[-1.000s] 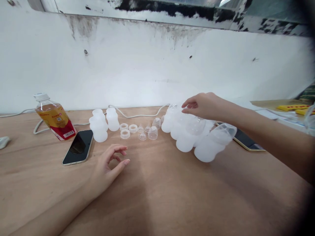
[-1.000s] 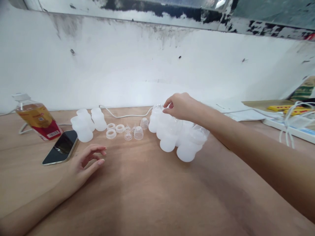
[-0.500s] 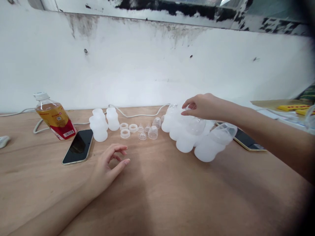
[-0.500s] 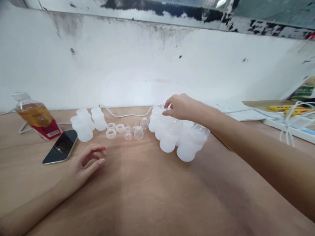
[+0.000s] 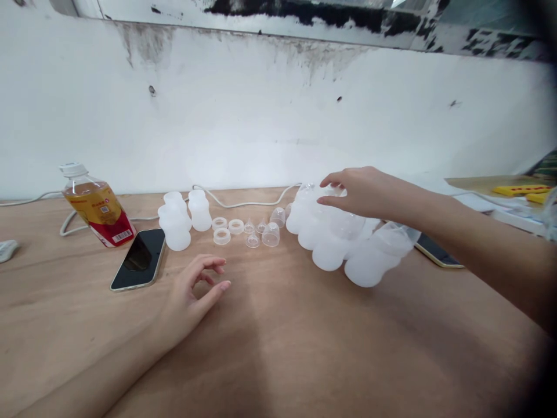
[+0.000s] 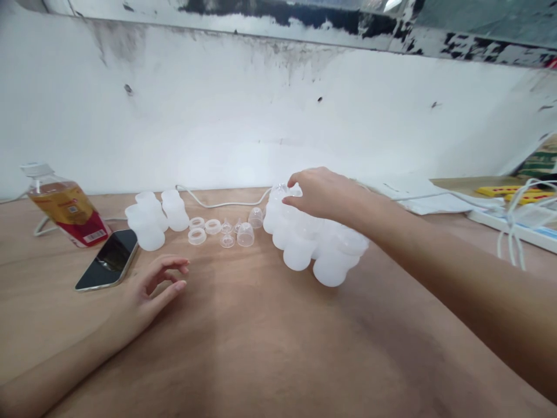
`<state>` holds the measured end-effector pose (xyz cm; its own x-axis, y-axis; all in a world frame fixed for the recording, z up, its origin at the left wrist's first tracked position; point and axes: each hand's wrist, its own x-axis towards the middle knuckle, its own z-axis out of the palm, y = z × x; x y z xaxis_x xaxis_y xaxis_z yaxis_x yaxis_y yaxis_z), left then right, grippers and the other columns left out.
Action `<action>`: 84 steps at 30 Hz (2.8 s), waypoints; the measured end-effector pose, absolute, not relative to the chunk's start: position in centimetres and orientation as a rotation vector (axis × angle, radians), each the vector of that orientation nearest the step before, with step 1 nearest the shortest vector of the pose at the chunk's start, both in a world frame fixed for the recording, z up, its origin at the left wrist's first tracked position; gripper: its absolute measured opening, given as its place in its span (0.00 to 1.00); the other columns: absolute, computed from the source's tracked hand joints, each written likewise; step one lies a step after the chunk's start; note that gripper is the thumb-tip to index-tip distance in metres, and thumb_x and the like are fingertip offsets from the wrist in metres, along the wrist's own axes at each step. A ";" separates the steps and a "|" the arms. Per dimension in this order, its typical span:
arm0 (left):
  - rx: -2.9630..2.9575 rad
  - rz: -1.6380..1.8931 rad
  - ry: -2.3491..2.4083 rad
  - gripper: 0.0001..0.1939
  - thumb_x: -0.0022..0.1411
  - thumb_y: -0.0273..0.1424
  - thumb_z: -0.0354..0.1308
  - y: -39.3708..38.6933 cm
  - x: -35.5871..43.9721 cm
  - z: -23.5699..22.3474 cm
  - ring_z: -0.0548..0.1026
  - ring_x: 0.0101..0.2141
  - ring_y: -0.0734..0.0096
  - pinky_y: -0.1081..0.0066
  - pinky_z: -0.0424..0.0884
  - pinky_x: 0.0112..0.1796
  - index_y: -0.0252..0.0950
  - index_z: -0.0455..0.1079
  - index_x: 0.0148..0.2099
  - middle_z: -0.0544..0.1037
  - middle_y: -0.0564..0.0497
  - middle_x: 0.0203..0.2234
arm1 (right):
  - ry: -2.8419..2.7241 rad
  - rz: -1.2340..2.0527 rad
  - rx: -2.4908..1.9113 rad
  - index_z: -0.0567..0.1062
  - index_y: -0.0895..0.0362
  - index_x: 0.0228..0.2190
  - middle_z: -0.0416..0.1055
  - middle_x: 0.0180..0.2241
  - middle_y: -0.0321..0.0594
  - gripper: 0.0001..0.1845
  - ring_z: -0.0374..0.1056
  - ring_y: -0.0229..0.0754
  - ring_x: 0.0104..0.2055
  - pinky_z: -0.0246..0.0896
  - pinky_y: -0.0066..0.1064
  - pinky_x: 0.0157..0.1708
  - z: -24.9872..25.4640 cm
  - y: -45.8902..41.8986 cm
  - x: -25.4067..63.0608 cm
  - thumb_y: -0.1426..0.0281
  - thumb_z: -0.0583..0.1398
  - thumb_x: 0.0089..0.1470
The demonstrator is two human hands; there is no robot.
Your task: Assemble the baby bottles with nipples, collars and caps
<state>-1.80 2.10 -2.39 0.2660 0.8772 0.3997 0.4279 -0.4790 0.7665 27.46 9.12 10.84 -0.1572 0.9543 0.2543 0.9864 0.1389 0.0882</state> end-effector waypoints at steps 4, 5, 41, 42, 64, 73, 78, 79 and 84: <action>2.237 1.072 1.317 0.12 0.59 0.35 0.48 1.8 -1.9 -2.3 0.70 0.40 0.68 0.66 0.69 0.39 0.37 0.61 0.45 0.70 0.48 0.41 | -2.222 -0.456 -1.545 0.66 0.61 0.46 0.64 0.47 0.49 0.20 0.61 0.49 0.47 0.58 0.43 0.44 8.8 5.1 23.3 0.65 0.49 0.53; 2.346 0.990 1.344 0.14 0.59 0.35 0.47 1.6 -2.0 -2.2 0.69 0.43 0.66 0.65 0.68 0.42 0.38 0.60 0.47 0.68 0.47 0.45 | -2.318 -0.379 -1.371 0.64 0.62 0.48 0.62 0.49 0.48 0.20 0.59 0.46 0.50 0.55 0.40 0.48 7.6 4.1 22.2 0.67 0.47 0.55; 2.793 0.206 1.171 0.33 0.61 0.42 0.43 1.5 -3.1 -2.2 0.45 0.58 0.62 0.56 0.48 0.56 0.37 0.35 0.62 0.45 0.48 0.59 | -2.803 0.434 -0.973 0.51 0.61 0.56 0.41 0.60 0.45 0.29 0.34 0.43 0.62 0.33 0.42 0.59 -1.9 1.6 20.1 0.60 0.45 0.57; 2.797 0.200 1.166 0.33 0.61 0.42 0.43 1.5 -3.2 -2.1 0.45 0.59 0.62 0.57 0.48 0.56 0.37 0.35 0.62 0.45 0.48 0.59 | -2.796 0.439 -0.966 0.51 0.61 0.56 0.41 0.60 0.45 0.29 0.34 0.44 0.62 0.33 0.42 0.59 -1.9 1.6 20.1 0.60 0.45 0.57; 2.832 0.629 1.452 0.19 0.61 0.37 0.43 6.6 -2.2 -3.2 0.65 0.47 0.61 0.59 0.57 0.48 0.33 0.60 0.50 0.68 0.44 0.47 | -2.133 0.303 -1.508 0.59 0.63 0.50 0.72 0.29 0.45 0.21 0.68 0.45 0.33 0.58 0.33 0.33 -2.8 8.4 17.5 0.68 0.45 0.56; 2.869 0.789 1.310 0.16 0.57 0.37 0.50 6.4 -2.3 -2.9 0.66 0.44 0.62 0.62 0.60 0.43 0.37 0.62 0.47 0.70 0.45 0.43 | -2.070 0.349 -1.453 0.64 0.58 0.37 0.70 0.26 0.40 0.09 0.65 0.40 0.27 0.56 0.30 0.29 -3.1 8.9 17.7 0.71 0.49 0.54; 2.762 0.681 1.304 0.23 0.57 0.38 0.50 6.3 -2.1 -2.9 0.65 0.45 0.60 0.59 0.62 0.44 0.35 0.57 0.53 0.69 0.44 0.44 | -2.083 0.393 -1.361 0.63 0.58 0.37 0.70 0.28 0.40 0.09 0.65 0.38 0.28 0.56 0.29 0.30 -2.9 8.2 17.8 0.71 0.48 0.55; 2.731 0.724 1.290 0.21 0.58 0.36 0.50 6.2 -2.1 -2.8 0.65 0.45 0.61 0.60 0.63 0.44 0.34 0.58 0.52 0.69 0.44 0.44 | -2.104 0.404 -1.333 0.63 0.58 0.38 0.70 0.28 0.39 0.09 0.65 0.38 0.28 0.56 0.29 0.30 -2.8 7.9 17.9 0.70 0.48 0.55; 2.368 1.102 1.227 0.20 0.57 0.31 0.51 6.3 -2.8 -2.8 0.68 0.44 0.67 0.65 0.67 0.44 0.35 0.57 0.52 0.65 0.45 0.46 | -2.381 0.411 -1.139 0.65 0.57 0.37 0.70 0.30 0.38 0.10 0.65 0.37 0.29 0.56 0.28 0.30 -2.4 6.3 18.2 0.67 0.49 0.55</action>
